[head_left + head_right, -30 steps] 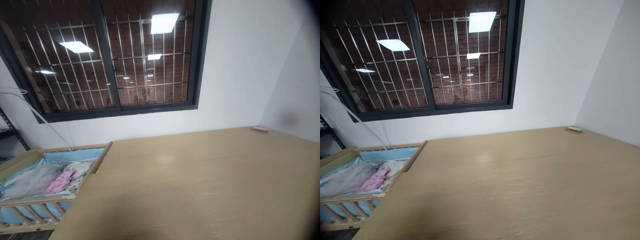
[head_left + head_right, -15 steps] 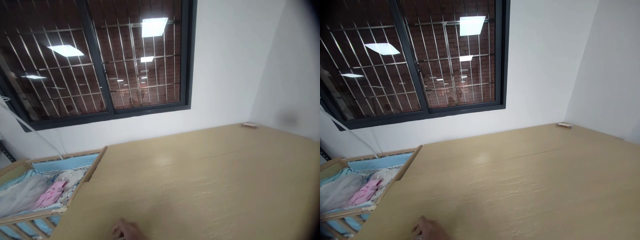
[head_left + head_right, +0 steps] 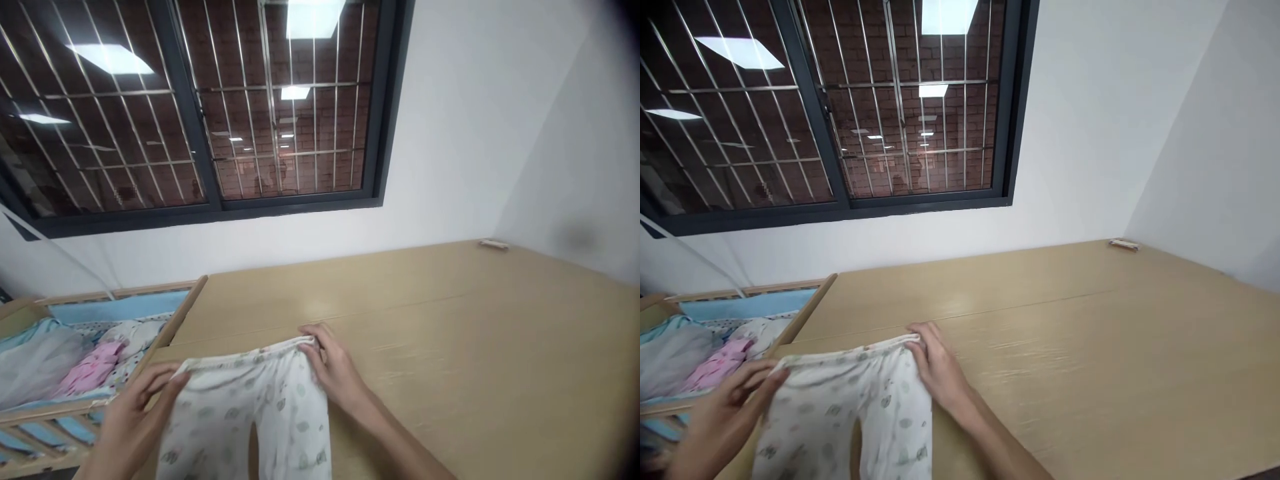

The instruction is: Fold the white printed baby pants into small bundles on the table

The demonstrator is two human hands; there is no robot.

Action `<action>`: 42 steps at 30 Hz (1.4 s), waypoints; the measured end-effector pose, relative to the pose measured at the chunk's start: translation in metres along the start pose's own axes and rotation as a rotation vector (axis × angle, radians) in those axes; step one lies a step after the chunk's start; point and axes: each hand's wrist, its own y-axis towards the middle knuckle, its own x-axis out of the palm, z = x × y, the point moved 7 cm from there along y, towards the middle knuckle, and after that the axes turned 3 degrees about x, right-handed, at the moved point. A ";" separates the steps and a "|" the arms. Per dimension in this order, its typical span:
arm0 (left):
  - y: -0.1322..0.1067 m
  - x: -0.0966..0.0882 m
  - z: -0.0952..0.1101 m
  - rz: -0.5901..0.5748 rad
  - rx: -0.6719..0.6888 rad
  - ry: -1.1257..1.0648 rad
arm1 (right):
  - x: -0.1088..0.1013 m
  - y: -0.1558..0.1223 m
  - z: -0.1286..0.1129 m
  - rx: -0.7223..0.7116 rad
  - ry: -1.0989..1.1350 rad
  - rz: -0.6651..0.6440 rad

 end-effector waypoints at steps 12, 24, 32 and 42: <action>0.088 0.223 -0.044 -0.402 -0.139 0.102 | 0.030 0.089 0.212 0.318 -0.380 -0.112; 0.036 0.259 0.060 -0.559 -0.016 0.183 | 0.037 0.111 0.286 0.572 -0.509 -0.123; -0.122 0.277 0.148 -1.071 0.109 0.191 | 0.030 0.111 0.295 0.630 -0.433 -0.111; -0.115 0.258 0.132 -0.920 0.039 0.092 | 0.046 0.129 0.269 0.582 -0.330 -0.086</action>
